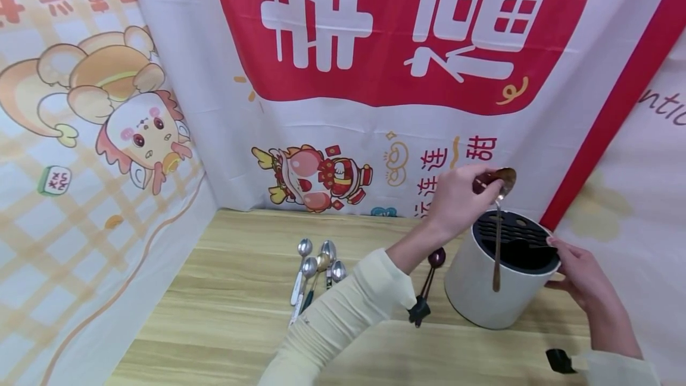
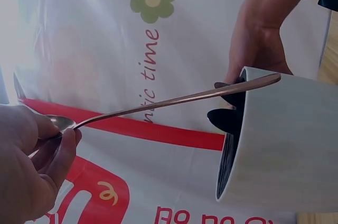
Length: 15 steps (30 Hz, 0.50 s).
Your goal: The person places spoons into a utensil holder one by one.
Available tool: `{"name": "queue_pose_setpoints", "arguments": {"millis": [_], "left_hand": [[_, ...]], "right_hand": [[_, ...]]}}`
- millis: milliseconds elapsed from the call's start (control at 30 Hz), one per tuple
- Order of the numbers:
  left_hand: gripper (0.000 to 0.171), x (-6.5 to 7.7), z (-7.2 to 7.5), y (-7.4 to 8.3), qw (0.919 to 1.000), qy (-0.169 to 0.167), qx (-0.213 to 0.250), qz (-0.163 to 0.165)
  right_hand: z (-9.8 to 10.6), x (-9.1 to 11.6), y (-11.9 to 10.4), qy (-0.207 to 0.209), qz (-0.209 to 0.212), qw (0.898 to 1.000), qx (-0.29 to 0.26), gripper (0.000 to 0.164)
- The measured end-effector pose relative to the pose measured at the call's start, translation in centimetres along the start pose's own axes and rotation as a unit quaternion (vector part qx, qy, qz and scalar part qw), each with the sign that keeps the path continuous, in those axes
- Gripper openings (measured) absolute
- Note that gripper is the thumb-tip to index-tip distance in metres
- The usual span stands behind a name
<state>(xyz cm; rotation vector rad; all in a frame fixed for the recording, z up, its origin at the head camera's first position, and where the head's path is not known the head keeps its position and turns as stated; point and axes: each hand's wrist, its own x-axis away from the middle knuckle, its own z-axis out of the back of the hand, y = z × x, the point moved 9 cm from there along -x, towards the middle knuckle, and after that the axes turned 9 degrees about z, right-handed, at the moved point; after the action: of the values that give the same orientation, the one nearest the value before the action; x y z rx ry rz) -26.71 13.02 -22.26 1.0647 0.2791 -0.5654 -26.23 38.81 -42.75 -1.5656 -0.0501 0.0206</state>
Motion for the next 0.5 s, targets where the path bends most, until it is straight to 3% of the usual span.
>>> {"name": "queue_pose_setpoints", "arguments": {"millis": [267, 500], "left_hand": [[0.025, -0.3, 0.2, 1.5, 0.998, 0.037, -0.007, -0.051], [0.024, -0.4, -0.2, 2.0, 0.9961, 0.056, -0.014, -0.067]], "right_hand": [[0.2, -0.2, -0.1, 0.006, -0.003, 1.0, 0.01, 0.035], [0.4, -0.1, 0.1, 0.007, -0.011, 1.0, 0.028, 0.033]]}}
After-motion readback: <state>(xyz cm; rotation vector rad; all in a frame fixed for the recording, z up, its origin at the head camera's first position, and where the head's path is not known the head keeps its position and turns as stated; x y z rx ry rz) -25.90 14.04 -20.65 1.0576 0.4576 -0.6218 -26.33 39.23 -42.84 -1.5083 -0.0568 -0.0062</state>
